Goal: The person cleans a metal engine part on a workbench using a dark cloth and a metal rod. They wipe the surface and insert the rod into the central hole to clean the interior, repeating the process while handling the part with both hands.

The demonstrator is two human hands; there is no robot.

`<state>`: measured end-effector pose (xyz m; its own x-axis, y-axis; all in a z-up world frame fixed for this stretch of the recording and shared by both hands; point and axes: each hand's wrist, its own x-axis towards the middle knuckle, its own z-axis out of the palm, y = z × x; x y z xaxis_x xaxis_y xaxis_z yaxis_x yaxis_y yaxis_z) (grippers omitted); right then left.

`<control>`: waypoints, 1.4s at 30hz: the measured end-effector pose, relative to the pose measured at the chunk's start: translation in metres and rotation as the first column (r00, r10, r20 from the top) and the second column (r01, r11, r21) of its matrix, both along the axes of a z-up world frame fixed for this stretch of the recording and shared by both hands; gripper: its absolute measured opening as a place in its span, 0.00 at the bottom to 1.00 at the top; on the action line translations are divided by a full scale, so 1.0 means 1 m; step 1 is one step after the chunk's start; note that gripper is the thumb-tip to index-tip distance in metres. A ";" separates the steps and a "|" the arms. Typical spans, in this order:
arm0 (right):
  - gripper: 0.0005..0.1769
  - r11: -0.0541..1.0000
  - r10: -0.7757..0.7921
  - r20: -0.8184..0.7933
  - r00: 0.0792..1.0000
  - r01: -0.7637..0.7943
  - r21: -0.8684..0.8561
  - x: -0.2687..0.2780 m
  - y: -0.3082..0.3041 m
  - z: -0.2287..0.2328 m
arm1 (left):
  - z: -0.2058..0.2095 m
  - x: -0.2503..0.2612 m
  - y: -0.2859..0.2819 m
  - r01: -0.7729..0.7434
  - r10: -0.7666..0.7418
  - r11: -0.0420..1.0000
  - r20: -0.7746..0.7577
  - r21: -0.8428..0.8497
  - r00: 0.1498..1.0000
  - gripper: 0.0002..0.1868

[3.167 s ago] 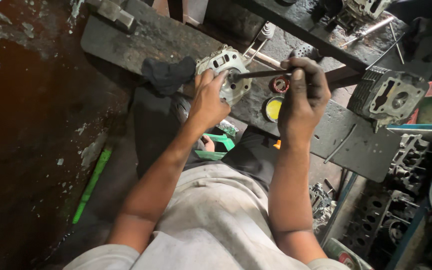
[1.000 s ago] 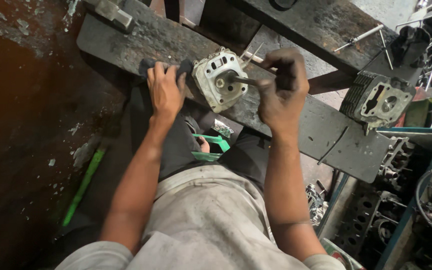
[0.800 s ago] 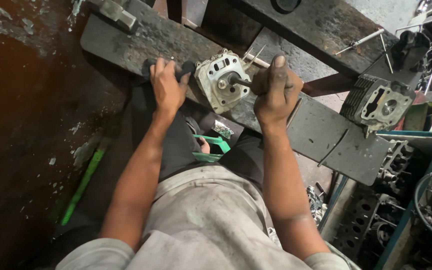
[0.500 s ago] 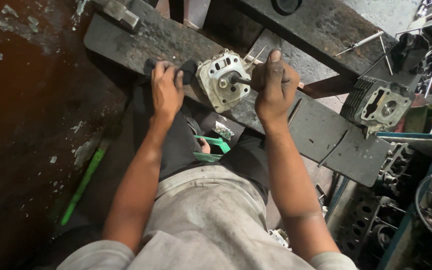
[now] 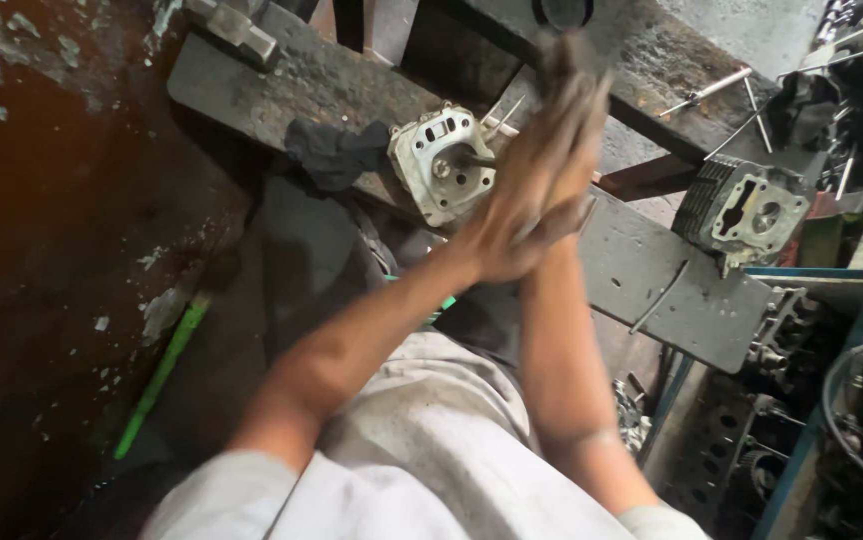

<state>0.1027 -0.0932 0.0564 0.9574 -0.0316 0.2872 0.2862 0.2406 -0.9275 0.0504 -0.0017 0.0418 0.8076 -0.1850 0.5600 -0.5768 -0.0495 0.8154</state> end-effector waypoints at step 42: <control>0.37 0.945 -0.214 0.103 0.971 0.179 0.274 0.051 -0.009 0.000 | -0.019 -0.075 0.030 -0.156 0.154 0.986 0.025 0.053 0.988 0.44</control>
